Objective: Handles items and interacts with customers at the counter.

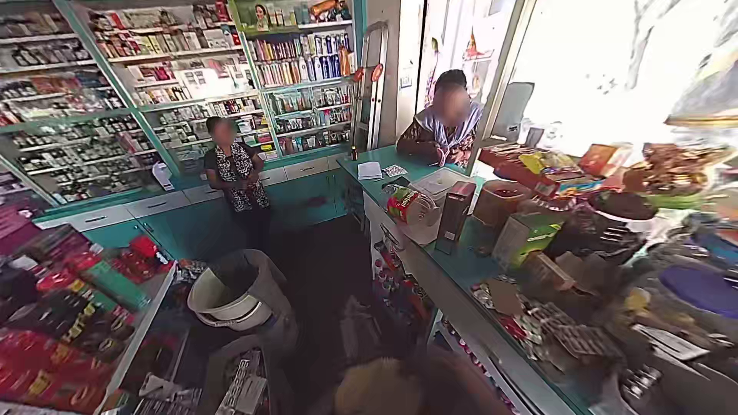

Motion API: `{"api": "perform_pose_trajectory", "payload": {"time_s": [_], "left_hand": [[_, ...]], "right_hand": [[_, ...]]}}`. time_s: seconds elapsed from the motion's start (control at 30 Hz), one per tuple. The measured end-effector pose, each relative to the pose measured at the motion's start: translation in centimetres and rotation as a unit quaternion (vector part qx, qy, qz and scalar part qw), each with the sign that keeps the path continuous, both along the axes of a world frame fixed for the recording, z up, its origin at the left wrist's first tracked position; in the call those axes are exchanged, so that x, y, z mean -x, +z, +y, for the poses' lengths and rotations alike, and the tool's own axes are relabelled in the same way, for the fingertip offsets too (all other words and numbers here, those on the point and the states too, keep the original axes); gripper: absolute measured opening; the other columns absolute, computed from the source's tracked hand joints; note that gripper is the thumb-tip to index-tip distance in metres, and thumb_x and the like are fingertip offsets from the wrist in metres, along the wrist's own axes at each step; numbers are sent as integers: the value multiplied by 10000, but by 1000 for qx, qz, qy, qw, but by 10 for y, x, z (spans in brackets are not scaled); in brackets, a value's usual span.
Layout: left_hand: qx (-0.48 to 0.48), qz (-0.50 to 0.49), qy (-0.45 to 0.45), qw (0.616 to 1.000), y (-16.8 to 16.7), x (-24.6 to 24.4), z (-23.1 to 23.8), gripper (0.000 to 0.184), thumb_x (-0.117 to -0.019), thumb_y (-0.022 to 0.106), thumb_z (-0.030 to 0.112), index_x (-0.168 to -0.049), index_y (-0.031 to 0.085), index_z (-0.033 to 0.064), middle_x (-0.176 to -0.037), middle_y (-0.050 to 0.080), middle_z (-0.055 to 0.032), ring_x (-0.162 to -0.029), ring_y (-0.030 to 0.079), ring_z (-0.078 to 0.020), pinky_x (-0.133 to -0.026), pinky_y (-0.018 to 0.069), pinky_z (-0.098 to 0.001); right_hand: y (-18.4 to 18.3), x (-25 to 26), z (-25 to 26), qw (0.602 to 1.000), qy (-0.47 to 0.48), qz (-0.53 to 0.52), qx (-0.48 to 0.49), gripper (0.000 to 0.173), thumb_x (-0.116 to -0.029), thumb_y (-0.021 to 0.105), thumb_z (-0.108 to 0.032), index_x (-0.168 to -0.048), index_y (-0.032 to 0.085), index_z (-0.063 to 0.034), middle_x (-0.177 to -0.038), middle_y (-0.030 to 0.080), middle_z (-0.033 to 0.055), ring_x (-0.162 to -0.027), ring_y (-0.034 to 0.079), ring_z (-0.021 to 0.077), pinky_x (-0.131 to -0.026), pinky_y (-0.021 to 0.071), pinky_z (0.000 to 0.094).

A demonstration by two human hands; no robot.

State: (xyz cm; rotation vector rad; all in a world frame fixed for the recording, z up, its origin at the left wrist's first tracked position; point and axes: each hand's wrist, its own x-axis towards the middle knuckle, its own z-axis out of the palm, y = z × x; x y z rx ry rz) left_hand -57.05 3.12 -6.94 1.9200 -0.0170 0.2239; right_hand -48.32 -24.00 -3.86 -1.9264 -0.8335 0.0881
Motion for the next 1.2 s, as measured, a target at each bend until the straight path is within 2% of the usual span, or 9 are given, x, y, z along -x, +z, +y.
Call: {"api": "perform_pose_trajectory", "payload": {"time_s": [0.13, 0.23, 0.37, 0.57, 0.63, 0.7, 0.87, 1.07, 1.2], "left_hand": [[-88, -40, 25, 995, 12, -84, 36, 340, -871, 780, 150, -1121, 715, -72, -1044, 749, -179, -968, 732, -171, -922, 589, -351], [-141, -23, 24, 989, 14, -147, 56, 311, -885, 758, 136, -1118, 726, -66, -1051, 747, -203, -980, 735, -243, -937, 576, -404], [-172, -9, -1, 985, 10, -245, 83, 308, -891, 756, 173, -1103, 736, -50, -1033, 752, -190, -955, 738, -265, -915, 580, -439], [-221, 40, -79, 971, 24, -396, 144, 434, -815, 835, 180, -1190, 724, -8, -1049, 757, -180, -977, 739, -336, -911, 571, -567], [-212, 116, -85, 967, 31, -447, 183, 512, -804, 852, 205, -1238, 692, -15, -1093, 743, -201, -1022, 719, -372, -937, 536, -620], [-128, 116, -57, 983, 20, -496, 223, 467, -799, 834, 125, -1214, 683, -26, -1009, 759, -131, -888, 738, -236, -836, 602, -478], [222, 126, -51, 966, 3, -584, 235, 757, -926, 646, 57, -1552, 225, -11, -1372, 594, -66, -1159, 644, -72, -997, 557, -304], [192, 71, -30, 978, 14, -726, 240, 549, -895, 564, -74, -1427, 431, -40, -1242, 672, -27, -1104, 668, -66, -964, 571, -277], [145, 71, -174, 971, 33, -826, 240, 294, -1020, 515, 56, -1296, 573, -26, -1147, 711, -29, -1042, 690, -91, -939, 584, -295]], "right_hand": [[12, -82, 55, 992, -75, -74, 74, 310, -788, 855, -309, -1066, 812, -179, -1189, 672, 184, -1150, 587, 392, -978, 454, 609], [6, -139, 89, 964, -125, -193, 135, 274, -867, 763, -428, -1094, 795, -279, -1080, 686, 149, -1016, 625, 365, -876, 468, 582], [-7, -228, 123, 977, -82, -153, 125, 221, -909, 742, -359, -1027, 782, -177, -948, 729, 50, -948, 685, 248, -860, 558, 459], [2, -366, 166, 983, -9, 55, 172, 277, -1010, 626, -269, -1211, 671, -84, -913, 715, 156, -834, 705, 338, -760, 554, 583], [-2, -416, 167, 989, -17, 107, 100, 331, -1026, 600, -229, -1304, 606, -49, -964, 704, 138, -855, 693, 253, -798, 559, 480], [-14, -459, 163, 982, -50, 178, -32, 312, -1022, 578, -156, -1296, 614, -12, -1004, 705, 81, -901, 678, 130, -855, 562, 347], [-43, -533, 194, 883, -109, 363, -277, 161, -1033, 566, -137, -1062, 714, -81, -936, 731, -8, -847, 690, 85, -790, 591, 304], [-55, -626, 224, 611, 102, 518, -590, 316, -971, 592, -384, -1134, 760, -172, -1072, 760, 37, -1001, 729, 137, -870, 611, 358], [-48, -683, 236, 689, -87, 603, -392, 343, -1022, 280, -150, -842, 562, -226, -685, 685, -63, -594, 642, 15, -524, 517, 187]]}}
